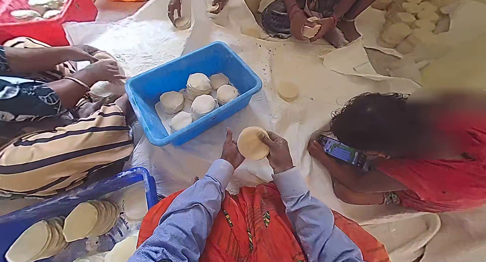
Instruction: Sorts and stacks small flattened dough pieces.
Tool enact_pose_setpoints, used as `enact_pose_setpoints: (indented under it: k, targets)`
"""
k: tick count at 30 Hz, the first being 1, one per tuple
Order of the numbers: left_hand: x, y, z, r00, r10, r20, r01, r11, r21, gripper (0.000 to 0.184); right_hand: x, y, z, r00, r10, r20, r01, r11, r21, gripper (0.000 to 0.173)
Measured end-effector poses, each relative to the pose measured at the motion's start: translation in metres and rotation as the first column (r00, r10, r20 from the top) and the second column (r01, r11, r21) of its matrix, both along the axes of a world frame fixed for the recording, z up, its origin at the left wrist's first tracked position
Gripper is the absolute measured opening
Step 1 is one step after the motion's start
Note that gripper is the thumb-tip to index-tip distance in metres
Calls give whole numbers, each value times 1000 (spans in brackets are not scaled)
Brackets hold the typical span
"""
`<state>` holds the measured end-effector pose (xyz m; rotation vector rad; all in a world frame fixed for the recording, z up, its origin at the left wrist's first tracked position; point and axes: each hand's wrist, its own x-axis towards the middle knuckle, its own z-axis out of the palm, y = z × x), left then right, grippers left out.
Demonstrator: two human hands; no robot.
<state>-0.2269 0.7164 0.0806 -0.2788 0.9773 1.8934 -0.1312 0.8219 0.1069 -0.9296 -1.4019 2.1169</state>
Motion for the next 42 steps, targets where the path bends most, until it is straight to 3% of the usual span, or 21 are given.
enact_pose_setpoints:
  k: [2, 4, 9, 13, 15, 17, 19, 21, 26, 29, 32, 34, 38, 39, 42]
  targets:
    - [7, 1, 2, 995, -50, 88, 43, 997, 71, 96, 2, 9, -5, 995, -64, 82, 78, 981, -179, 20]
    - [10, 1, 0, 993, -88, 73, 85, 995, 46, 94, 5, 14, -11, 988, -75, 132, 106, 963, -249, 20]
    - [6, 3, -3, 994, -105, -29, 101, 986, -130, 75, 7, 20, -19, 986, -1, 164, 37, 974, -222, 22]
    - [3, 3, -9, 999, -13, -43, 2, 964, -264, 76, 5, 11, 4, 987, 60, 150, -45, 993, -106, 25]
    - [2, 1, -11, 1000, 12, -2, -12, 976, -215, 84, 4, 5, 18, 992, 102, 79, -96, 992, -79, 24]
    - [4, -2, -9, 995, 41, 96, -37, 998, -43, 89, 4, 2, 25, 991, 132, 11, -130, 988, -89, 24]
    - [7, -3, -3, 988, 12, 153, -29, 993, 115, 97, 5, 4, 21, 993, 114, 29, -111, 991, -79, 24]
    - [10, -2, 2, 988, -9, 154, -11, 992, 127, 99, 7, 8, 15, 991, 83, 103, -79, 996, -47, 28]
    - [13, 2, 10, 996, -29, 83, 32, 999, -30, 40, 7, 23, 2, 961, 95, 261, -128, 985, 112, 31]
    - [10, 4, 11, 998, -29, 55, 34, 994, -101, 32, 9, 37, 2, 933, 87, 350, -165, 966, 200, 32]
    - [5, 3, 15, 998, 6, 62, 0, 995, -98, 37, 14, 51, -4, 945, -45, 324, 28, 998, 59, 33]
    - [5, 4, 22, 999, -2, 53, 5, 998, -70, 36, 18, 54, -15, 962, -51, 267, 96, 983, -157, 52]
    - [12, 5, 21, 995, -79, 52, 84, 993, -86, 32, 9, 29, -23, 992, 46, 116, 39, 770, -637, 96]
    - [13, 6, 19, 995, -97, 38, 102, 986, -129, 34, 6, 23, -22, 991, 16, 133, 79, 735, -674, 97]
    - [16, 8, 13, 988, -150, -48, 133, 957, -259, 39, 3, 16, -23, 977, -7, 215, 146, 755, -640, 88]
